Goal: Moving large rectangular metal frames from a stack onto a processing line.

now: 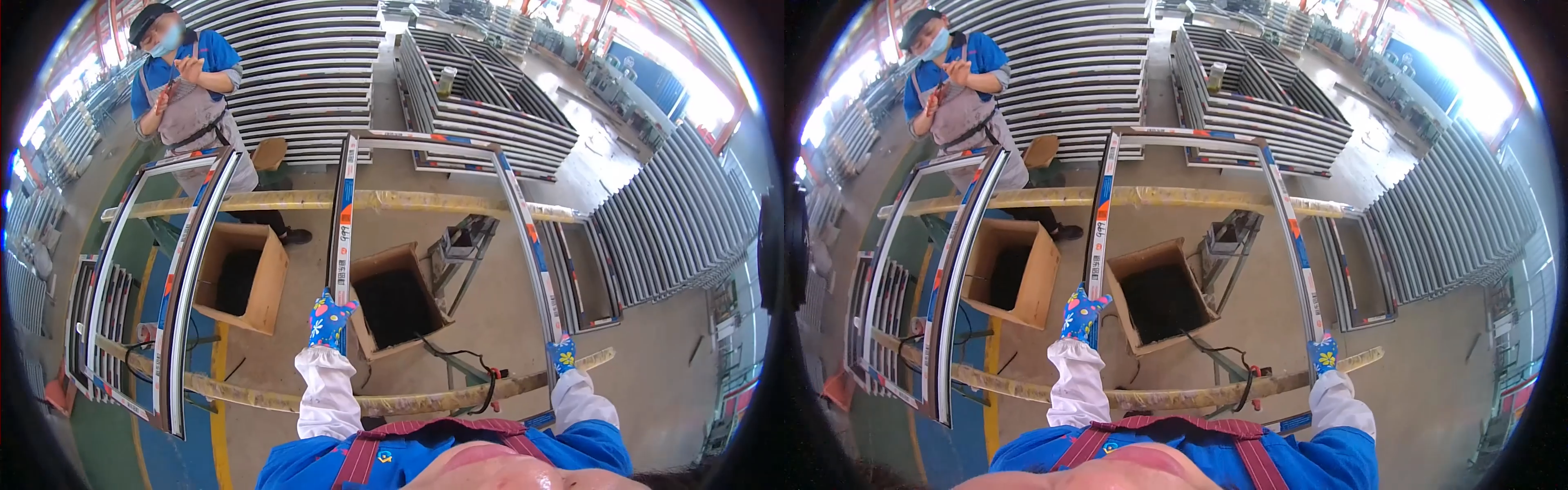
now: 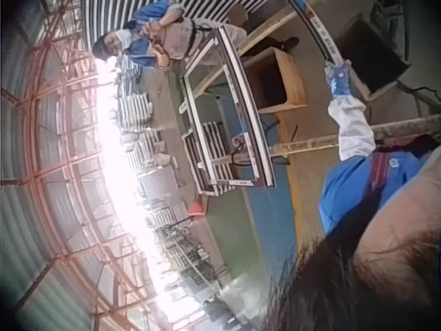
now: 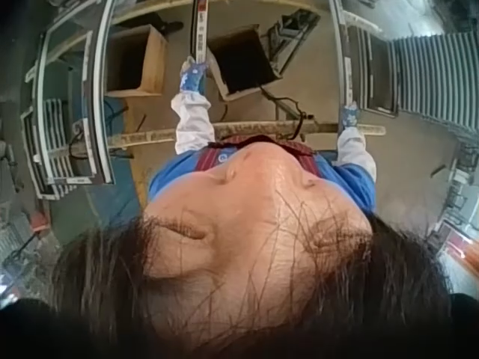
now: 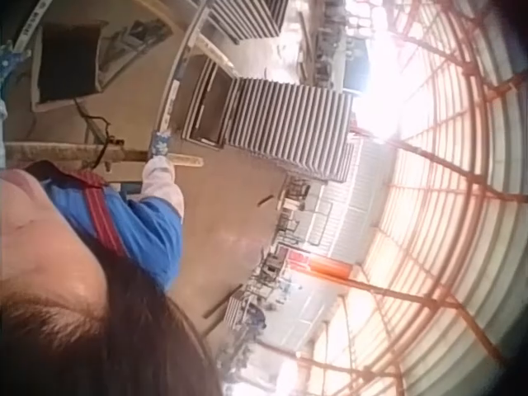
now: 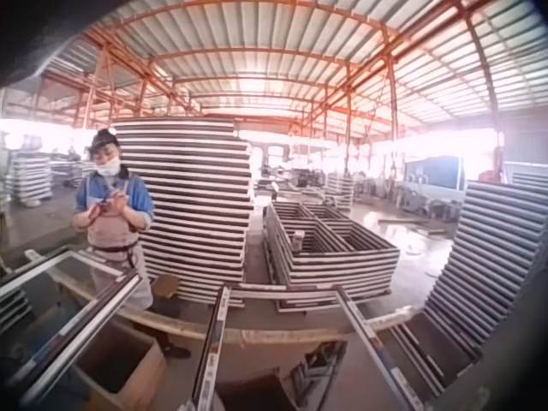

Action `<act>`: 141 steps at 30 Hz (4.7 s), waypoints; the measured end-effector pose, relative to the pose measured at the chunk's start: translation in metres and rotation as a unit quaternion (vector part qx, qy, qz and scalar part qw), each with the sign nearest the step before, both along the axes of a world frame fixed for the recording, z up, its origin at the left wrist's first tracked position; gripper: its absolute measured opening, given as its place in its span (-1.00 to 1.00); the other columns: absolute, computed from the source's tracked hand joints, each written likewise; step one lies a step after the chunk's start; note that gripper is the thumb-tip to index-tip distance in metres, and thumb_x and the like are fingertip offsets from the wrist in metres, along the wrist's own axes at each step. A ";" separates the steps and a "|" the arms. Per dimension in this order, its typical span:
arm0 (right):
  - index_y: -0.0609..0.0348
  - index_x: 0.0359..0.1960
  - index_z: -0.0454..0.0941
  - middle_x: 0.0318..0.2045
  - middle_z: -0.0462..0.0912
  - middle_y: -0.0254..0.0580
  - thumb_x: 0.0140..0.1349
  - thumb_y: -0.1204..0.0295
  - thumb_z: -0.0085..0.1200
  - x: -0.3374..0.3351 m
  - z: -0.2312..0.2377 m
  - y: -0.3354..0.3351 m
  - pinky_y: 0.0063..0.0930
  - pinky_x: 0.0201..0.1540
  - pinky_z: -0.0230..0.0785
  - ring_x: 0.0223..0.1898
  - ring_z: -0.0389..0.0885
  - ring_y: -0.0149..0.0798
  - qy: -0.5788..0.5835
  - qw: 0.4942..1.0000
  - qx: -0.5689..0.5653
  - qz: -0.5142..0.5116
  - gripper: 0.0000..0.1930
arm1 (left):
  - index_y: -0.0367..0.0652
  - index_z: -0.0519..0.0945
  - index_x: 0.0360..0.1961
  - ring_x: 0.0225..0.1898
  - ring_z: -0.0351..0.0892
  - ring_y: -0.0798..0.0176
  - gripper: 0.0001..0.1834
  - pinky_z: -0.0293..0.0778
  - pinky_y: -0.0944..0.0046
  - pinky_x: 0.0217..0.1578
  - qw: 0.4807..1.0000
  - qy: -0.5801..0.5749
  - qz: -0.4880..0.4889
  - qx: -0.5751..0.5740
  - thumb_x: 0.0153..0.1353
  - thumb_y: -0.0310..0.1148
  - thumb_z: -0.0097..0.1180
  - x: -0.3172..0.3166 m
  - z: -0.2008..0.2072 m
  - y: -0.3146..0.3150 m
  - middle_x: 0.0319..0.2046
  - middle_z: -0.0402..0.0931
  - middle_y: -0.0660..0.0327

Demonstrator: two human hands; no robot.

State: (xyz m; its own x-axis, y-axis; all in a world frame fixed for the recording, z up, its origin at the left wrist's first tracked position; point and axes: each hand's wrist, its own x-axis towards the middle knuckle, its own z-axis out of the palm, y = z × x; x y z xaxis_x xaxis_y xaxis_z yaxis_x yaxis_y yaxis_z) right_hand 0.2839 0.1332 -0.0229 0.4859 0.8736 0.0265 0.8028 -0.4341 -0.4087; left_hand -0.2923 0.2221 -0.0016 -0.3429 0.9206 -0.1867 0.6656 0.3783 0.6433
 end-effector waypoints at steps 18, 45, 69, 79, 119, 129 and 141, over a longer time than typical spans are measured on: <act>0.25 -0.22 0.44 -0.33 0.57 0.11 -0.08 0.23 0.11 -0.001 0.002 0.038 -0.17 -0.22 0.39 -0.25 0.54 0.08 -0.109 0.992 -0.056 -0.003 -0.59 | -0.39 0.24 0.13 0.02 0.38 -0.08 -0.07 0.32 0.10 0.02 1.000 0.007 0.001 -0.027 -0.10 0.14 0.17 0.007 0.004 0.004 -0.02 0.38 -0.15; 0.25 -0.21 0.45 -0.33 0.58 0.09 -0.07 0.21 0.14 -0.007 0.013 0.037 -0.19 -0.22 0.40 -0.24 0.54 0.08 -0.082 0.995 -0.053 -0.007 -0.57 | -0.37 0.25 0.13 -0.07 0.45 -0.10 -0.07 0.38 0.09 -0.06 1.000 0.025 -0.008 -0.017 -0.09 0.16 0.16 0.009 0.008 0.003 -0.12 0.45 -0.14; 0.29 -0.18 0.42 -0.32 0.56 0.13 -0.08 0.19 0.14 0.002 0.006 0.043 -0.16 -0.21 0.39 -0.25 0.53 0.10 -0.063 0.995 -0.082 0.015 -0.52 | -0.28 0.46 -0.13 -0.19 0.51 -0.09 -0.33 0.42 0.06 -0.18 0.998 0.038 0.015 0.044 -0.06 0.11 0.16 0.005 -0.006 0.003 -0.26 0.54 -0.06; 0.31 -0.22 0.44 -0.33 0.56 0.16 -0.08 0.19 0.13 -0.008 0.014 0.041 -0.17 -0.21 0.38 -0.25 0.52 0.11 -0.069 0.995 -0.075 0.003 -0.54 | -0.40 0.25 0.12 -0.05 0.44 -0.09 -0.07 0.37 0.10 -0.04 1.000 0.010 -0.002 -0.022 -0.08 0.17 0.14 0.007 0.008 0.001 -0.09 0.43 -0.14; 0.32 -0.27 0.46 -0.37 0.56 0.15 -0.13 0.21 0.16 0.023 -0.020 0.035 -0.17 -0.23 0.39 -0.28 0.53 0.11 -0.098 0.995 -0.007 0.035 -0.55 | -0.35 0.34 0.04 -0.07 0.46 -0.07 -0.17 0.37 0.09 -0.07 1.000 0.002 0.005 0.003 -0.07 0.15 0.15 0.012 0.007 0.002 -0.14 0.48 -0.10; 0.30 -0.31 0.45 -0.44 0.54 0.14 -0.13 0.20 0.15 0.020 -0.018 0.046 -0.15 -0.30 0.36 -0.33 0.51 0.14 -0.046 0.998 -0.030 0.015 -0.58 | -0.38 0.29 0.09 -0.06 0.45 -0.06 -0.13 0.37 0.10 -0.05 1.000 0.002 0.018 -0.012 -0.06 0.14 0.13 0.009 0.007 -0.002 -0.10 0.45 -0.09; 0.36 -0.18 0.49 -0.40 0.53 0.15 0.04 0.24 -0.01 0.055 -0.050 0.045 -0.15 -0.31 0.37 -0.34 0.49 0.13 -0.161 0.973 0.043 0.157 -0.58 | -0.31 0.23 0.17 0.06 0.35 -0.08 -0.05 0.28 0.09 0.05 0.999 -0.028 0.035 -0.031 -0.12 0.18 0.16 0.004 0.000 -0.002 0.01 0.35 -0.10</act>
State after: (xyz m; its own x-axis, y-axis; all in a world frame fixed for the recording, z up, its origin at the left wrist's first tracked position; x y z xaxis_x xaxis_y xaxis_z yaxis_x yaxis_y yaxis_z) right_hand 0.3391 0.1779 -0.0725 0.1500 0.9654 0.2135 0.9829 -0.1223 -0.1377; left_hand -0.2884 0.2197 -0.0011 -0.3934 0.8810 -0.2629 0.5994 0.4626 0.6532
